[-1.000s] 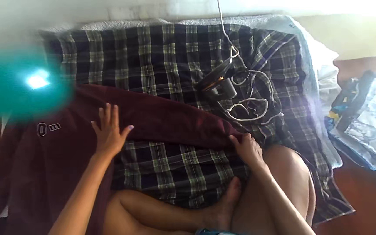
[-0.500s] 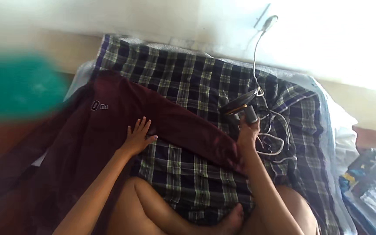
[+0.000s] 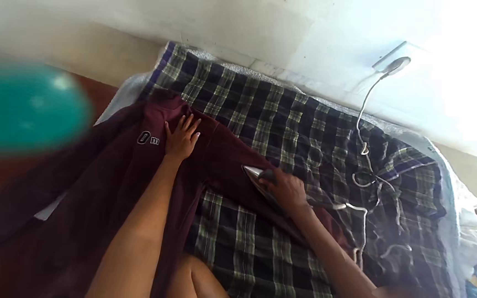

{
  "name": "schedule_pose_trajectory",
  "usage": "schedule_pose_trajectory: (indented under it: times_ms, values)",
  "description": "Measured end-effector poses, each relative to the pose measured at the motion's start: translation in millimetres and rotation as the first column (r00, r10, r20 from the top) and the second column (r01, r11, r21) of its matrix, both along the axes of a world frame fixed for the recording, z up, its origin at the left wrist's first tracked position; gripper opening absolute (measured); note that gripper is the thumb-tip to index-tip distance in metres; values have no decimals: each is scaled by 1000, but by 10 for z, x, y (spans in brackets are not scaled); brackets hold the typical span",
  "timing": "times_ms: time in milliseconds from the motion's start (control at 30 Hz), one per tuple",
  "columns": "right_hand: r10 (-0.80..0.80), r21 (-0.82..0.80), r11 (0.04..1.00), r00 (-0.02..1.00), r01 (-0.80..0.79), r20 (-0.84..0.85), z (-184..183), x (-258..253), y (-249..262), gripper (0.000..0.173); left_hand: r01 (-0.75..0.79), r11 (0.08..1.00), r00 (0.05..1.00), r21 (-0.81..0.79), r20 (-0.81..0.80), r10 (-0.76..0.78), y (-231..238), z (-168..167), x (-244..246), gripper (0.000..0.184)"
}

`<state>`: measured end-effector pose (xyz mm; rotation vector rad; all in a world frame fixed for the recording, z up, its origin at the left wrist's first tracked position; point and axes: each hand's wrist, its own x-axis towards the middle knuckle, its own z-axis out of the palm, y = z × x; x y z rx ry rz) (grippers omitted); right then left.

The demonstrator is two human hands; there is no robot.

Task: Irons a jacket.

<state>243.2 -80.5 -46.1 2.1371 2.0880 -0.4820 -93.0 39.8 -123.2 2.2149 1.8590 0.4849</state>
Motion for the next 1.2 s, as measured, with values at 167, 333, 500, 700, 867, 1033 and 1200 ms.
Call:
schedule_pose_trajectory:
  times_ms: [167,333,500,700,867,1033,1200]
  values:
    - [-13,-69,998,997,8,-74,334,-1163,972,49,-7,1000,1000,-11,30,7,15,-70,-11,48]
    - [94,-13,995,980,-98,-173,286,-1257,1024,43,36,999,996,12,79,-37,57,-121,-131,48]
    - [58,-112,992,998,-53,37,-77,68,-44,62,33,996,994,-80,111,-24,68,219,-134,47]
    - [51,-74,996,996,-45,72,-20,423,-444,61,-12,999,999,-43,51,14,47,202,-75,45]
    - [45,-171,984,999,-43,6,301,-438,33,60,-1,1000,999,30,40,0,293,463,89,39]
    - [-86,-120,989,995,91,46,292,-721,187,54,265,962,958,-62,133,-255,592,459,337,32]
    - [-89,178,982,989,67,119,-228,-41,-271,53,247,969,969,21,-33,-247,827,230,55,34]
